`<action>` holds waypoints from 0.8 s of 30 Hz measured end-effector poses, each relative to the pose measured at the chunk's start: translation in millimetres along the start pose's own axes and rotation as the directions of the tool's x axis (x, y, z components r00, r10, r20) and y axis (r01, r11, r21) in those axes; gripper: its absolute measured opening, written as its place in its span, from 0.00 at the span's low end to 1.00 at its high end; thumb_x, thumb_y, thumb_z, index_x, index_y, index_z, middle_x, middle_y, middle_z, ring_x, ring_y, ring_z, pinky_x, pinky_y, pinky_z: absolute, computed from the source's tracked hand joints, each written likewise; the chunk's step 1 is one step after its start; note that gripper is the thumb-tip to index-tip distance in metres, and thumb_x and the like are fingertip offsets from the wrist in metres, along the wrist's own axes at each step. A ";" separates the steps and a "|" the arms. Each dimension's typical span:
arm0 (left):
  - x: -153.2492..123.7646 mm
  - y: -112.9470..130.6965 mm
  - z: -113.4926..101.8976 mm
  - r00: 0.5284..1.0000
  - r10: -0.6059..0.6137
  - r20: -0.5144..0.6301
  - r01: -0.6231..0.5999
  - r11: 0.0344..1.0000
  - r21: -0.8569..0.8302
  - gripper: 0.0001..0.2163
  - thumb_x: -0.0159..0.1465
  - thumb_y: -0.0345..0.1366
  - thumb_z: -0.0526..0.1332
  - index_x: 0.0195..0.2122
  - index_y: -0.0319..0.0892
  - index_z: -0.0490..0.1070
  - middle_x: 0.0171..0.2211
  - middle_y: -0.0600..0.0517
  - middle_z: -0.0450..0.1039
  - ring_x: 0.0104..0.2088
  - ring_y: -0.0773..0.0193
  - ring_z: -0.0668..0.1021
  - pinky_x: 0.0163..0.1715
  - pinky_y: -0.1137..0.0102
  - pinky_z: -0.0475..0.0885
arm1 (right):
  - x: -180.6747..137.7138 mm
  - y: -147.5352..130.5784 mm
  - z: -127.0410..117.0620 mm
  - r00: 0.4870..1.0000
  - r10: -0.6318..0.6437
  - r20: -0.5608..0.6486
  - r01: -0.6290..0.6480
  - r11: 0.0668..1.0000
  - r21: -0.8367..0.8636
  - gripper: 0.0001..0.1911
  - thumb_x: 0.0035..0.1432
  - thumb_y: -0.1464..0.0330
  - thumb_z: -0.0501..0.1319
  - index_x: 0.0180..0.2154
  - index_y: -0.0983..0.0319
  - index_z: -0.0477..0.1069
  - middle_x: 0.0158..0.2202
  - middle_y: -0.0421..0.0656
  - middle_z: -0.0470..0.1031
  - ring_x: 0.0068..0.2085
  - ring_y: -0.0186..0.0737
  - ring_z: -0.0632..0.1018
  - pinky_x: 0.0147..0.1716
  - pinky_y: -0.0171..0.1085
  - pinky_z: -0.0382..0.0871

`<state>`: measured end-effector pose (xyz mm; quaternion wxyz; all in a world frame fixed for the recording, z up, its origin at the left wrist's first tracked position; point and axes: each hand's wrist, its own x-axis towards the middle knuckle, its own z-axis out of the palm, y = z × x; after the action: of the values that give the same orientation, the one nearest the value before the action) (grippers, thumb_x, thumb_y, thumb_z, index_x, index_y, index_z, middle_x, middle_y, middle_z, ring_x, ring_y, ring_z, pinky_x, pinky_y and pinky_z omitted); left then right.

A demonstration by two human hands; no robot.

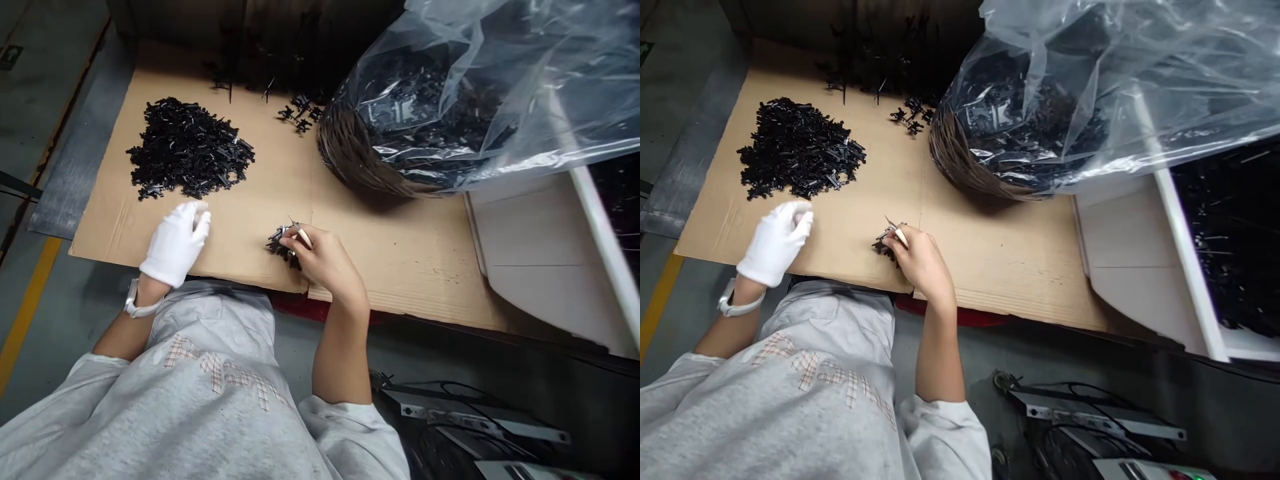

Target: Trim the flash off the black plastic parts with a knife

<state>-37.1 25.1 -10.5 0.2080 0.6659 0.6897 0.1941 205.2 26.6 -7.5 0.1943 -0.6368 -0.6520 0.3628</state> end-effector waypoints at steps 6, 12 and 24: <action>39.2 -14.5 -3.1 0.989 -0.130 -0.066 0.145 0.918 0.369 0.20 0.66 0.41 0.53 0.57 0.39 0.65 0.48 0.39 0.74 0.47 0.47 0.76 0.44 0.60 0.70 | 3.0 6.7 4.1 0.993 0.043 -0.106 -0.055 0.993 -0.107 0.08 0.57 0.64 0.59 0.33 0.61 0.73 0.32 0.46 0.78 0.33 0.42 0.74 0.33 0.37 0.60; 42.3 -19.1 -1.2 0.999 0.012 -0.044 0.012 0.860 0.510 0.14 0.67 0.39 0.50 0.46 0.40 0.70 0.42 0.40 0.74 0.41 0.48 0.76 0.37 0.61 0.68 | -5.4 4.2 2.2 0.993 0.036 -0.112 -0.045 0.995 -0.085 0.11 0.59 0.60 0.58 0.33 0.61 0.72 0.34 0.47 0.79 0.34 0.43 0.75 0.33 0.37 0.61; 26.9 -14.4 -35.6 0.960 0.025 -0.277 -0.083 0.976 -0.201 0.09 0.63 0.39 0.56 0.32 0.41 0.71 0.29 0.52 0.71 0.29 0.66 0.70 0.34 0.70 0.65 | -17.3 -23.1 7.8 0.979 -0.102 -0.177 0.145 0.958 0.249 0.11 0.61 0.61 0.59 0.36 0.62 0.72 0.32 0.42 0.76 0.32 0.36 0.74 0.33 0.35 0.65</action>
<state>-69.3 51.7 10.7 0.1748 0.6256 0.6687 0.3618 185.6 9.8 7.5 0.3510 -0.5911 -0.6192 0.3794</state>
